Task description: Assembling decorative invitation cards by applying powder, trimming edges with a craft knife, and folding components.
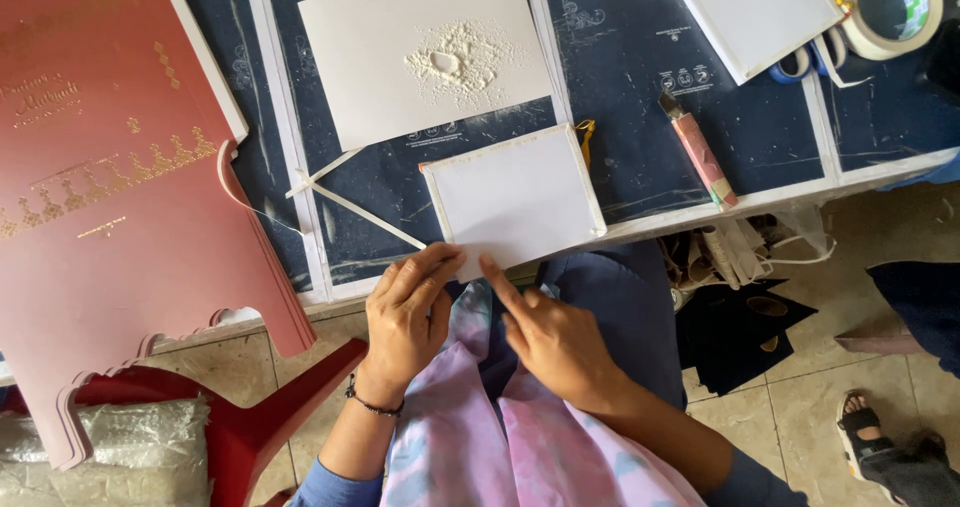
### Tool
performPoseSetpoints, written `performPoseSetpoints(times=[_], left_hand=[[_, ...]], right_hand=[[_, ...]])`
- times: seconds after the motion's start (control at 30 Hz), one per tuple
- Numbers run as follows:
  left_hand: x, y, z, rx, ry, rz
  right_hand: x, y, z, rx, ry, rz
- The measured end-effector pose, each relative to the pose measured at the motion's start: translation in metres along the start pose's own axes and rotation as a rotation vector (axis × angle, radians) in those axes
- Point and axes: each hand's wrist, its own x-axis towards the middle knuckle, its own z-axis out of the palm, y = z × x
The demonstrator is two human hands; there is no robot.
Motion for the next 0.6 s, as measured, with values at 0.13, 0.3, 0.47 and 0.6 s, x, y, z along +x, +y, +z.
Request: performPoseSetpoints(times=[0.13,0.3,0.47,0.6], left_hand=[[0.001,-0.002,-0.002,-0.003,-0.021,0.01],[0.001,0.003,0.003,-0.029,-0.055,-0.067],[0.007,0.014,0.019,0.161,-0.078,0.021],[0.007,0.005,0.017,0.151,-0.048,0.045]], right_hand=[[-0.007,0.015,-0.014,-0.098,0.042,0.056],[-0.006,0.032,-0.015,0.231,-0.006,0.08],[0.018,0.012,-0.054,0.768,-0.029,0.072],[0.076,0.026,-0.089,0.423,0.173,-0.015]])
